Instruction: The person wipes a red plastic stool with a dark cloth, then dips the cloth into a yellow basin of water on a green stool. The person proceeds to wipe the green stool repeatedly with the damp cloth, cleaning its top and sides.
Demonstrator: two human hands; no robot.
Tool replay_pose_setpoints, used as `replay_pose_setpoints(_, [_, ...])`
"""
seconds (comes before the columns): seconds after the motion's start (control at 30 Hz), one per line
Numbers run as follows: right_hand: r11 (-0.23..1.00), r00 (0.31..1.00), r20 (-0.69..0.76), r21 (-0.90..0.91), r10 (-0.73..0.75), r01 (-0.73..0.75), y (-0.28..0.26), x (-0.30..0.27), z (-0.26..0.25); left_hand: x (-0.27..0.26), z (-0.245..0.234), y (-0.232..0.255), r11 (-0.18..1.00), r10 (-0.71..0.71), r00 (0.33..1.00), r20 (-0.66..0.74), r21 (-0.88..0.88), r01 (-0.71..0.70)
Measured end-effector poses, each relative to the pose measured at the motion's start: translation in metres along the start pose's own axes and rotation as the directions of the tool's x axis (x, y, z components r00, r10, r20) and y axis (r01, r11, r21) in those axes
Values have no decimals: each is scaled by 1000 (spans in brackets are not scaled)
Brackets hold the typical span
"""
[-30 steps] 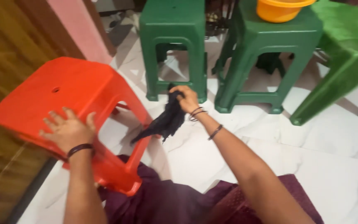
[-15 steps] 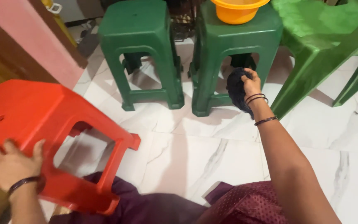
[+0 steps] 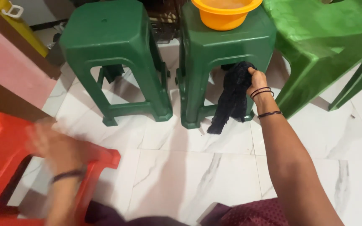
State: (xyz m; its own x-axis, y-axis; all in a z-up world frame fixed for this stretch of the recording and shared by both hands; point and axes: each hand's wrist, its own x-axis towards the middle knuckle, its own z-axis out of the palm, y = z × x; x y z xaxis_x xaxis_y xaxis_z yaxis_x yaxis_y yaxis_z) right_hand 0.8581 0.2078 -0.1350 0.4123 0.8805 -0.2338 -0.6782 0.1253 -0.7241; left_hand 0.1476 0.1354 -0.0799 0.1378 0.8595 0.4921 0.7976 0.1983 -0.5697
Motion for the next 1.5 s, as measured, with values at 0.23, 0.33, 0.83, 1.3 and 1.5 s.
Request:
replay_pose_setpoints(0.23, [989, 998, 44, 137, 42, -47, 2, 27, 27, 95, -117, 266, 334, 233, 972, -28, -936, -108])
replay_pose_setpoints(0.33, [992, 997, 77, 130, -15, 5, 11, 43, 13, 110, -136, 335, 154, 283, 959, -25, -985, -72])
replay_pose_setpoints(0.83, [999, 999, 12, -28, 45, -44, 5, -22, -41, 68, -162, 414, -305, 191, 976, 108, -938, 164])
replay_pose_setpoints(1.3, [993, 999, 38, -120, 6, -1, 21, -93, -92, -14, -228, 352, -192, 275, 865, 418, -858, 476])
replay_pose_setpoints(1.5, [987, 995, -57, -136, 81, -88, -1, -165, -67, -47, -234, 349, -263, 212, 928, 306, -897, 356])
